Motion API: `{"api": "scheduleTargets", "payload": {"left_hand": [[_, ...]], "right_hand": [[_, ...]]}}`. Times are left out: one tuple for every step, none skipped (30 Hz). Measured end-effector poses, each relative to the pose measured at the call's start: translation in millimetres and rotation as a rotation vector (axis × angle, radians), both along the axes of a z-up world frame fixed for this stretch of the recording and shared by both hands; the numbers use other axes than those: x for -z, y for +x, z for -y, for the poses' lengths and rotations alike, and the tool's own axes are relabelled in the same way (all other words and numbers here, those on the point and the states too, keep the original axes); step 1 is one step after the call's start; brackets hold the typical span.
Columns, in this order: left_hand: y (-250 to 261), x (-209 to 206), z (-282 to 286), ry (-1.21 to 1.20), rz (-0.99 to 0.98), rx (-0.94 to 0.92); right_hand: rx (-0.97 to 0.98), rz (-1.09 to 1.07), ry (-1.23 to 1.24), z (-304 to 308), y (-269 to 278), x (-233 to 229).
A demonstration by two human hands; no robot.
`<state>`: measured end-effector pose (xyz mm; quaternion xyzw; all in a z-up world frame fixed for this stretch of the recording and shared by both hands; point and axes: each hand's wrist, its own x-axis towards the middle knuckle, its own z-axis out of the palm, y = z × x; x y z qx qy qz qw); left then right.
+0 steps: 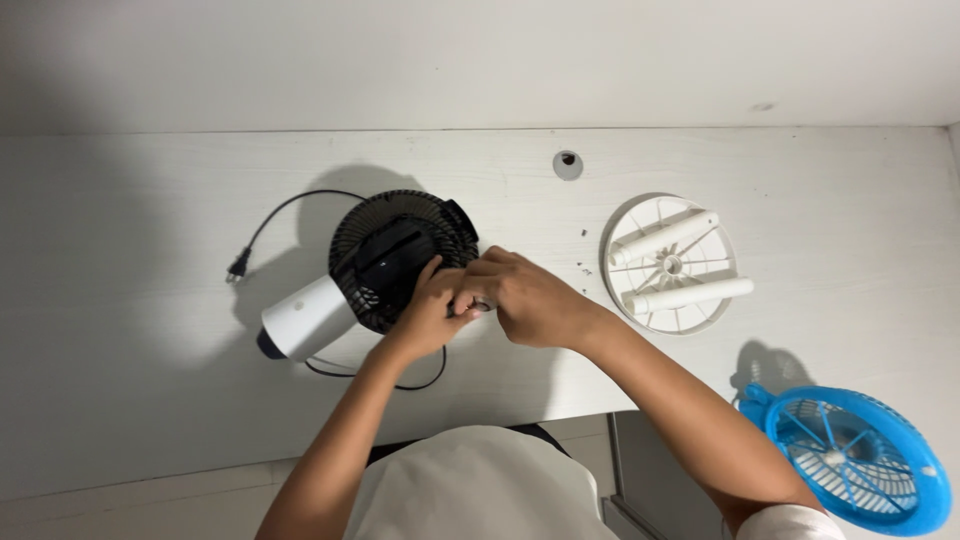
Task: The person disassembles a small electric fan on a white table. They use a screwdriver to remove screws from the front grille, detach the grille, and then remove the fan blade from the motor housing. The components are placed on the table.
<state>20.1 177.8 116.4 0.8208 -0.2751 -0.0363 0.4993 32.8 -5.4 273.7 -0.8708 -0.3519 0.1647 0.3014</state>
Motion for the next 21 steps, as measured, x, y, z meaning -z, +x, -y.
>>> {"api": "scheduleTargets", "payload": {"left_hand": [[1, 0, -1, 0.046, -0.1, 0.011], [1, 0, 0, 0.091, -0.201, 0.023], [1, -1, 1, 0.141, -0.209, 0.001], [1, -1, 2, 0.191, -0.217, -0.02], [2, -1, 3, 0.242, -0.221, -0.044], [2, -1, 5, 0.169, -0.173, -0.096], [1, -1, 7, 0.096, -0.128, -0.148], [0, -1, 8, 0.022, -0.083, -0.201], [0, -2, 10, 0.038, -0.072, -0.216], [1, -2, 11, 0.054, -0.062, -0.23], [1, -2, 11, 0.069, -0.052, -0.242], [2, -2, 9, 0.053, -0.051, -0.207], [3, -1, 6, 0.035, -0.051, -0.172], [4, 0, 4, 0.018, -0.051, -0.137], [5, 0, 1, 0.006, -0.001, -0.083], [7, 1, -3, -0.005, 0.048, -0.029], [7, 2, -7, -0.014, 0.095, 0.029], [8, 3, -8, 0.011, 0.035, 0.022], [8, 3, -9, 0.035, -0.026, 0.017], [8, 4, -9, 0.06, -0.086, 0.013], [8, 4, -9, 0.051, -0.104, -0.024]], "right_hand": [[-0.001, -0.013, 0.032, 2, -1, 1], [-0.002, -0.026, 0.063, 2, -2, 1], [-0.005, -0.042, 0.097, 2, -3, 1], [0.027, -0.004, 0.119, 3, -6, 0], [0.057, 0.038, 0.143, 3, -8, -2], [0.087, 0.08, 0.167, 3, -9, -4], [0.141, 0.097, 0.124, 1, -11, -5], [0.195, 0.113, 0.081, -1, -12, -6], [0.249, 0.133, 0.038, -2, -12, -7], [0.264, 0.07, 0.024, -4, -12, -8], [0.282, 0.008, 0.01, -5, -12, -8], [0.3, -0.055, -0.005, -7, -12, -7], [0.24, 0.001, 0.031, -7, -11, -7], [0.181, 0.057, 0.066, -5, -10, -7], [0.12, 0.112, 0.103, -3, -8, -7], [0.087, 0.092, 0.097, 0, -4, -7], [0.056, 0.071, 0.093, 3, -2, -8], [0.026, 0.049, 0.089, 4, -1, -8], [0.016, 0.059, 0.094, 5, -1, -8], [0.005, 0.068, 0.1, 4, -1, -9], [-0.006, 0.079, 0.104, 3, -2, -9]]}}
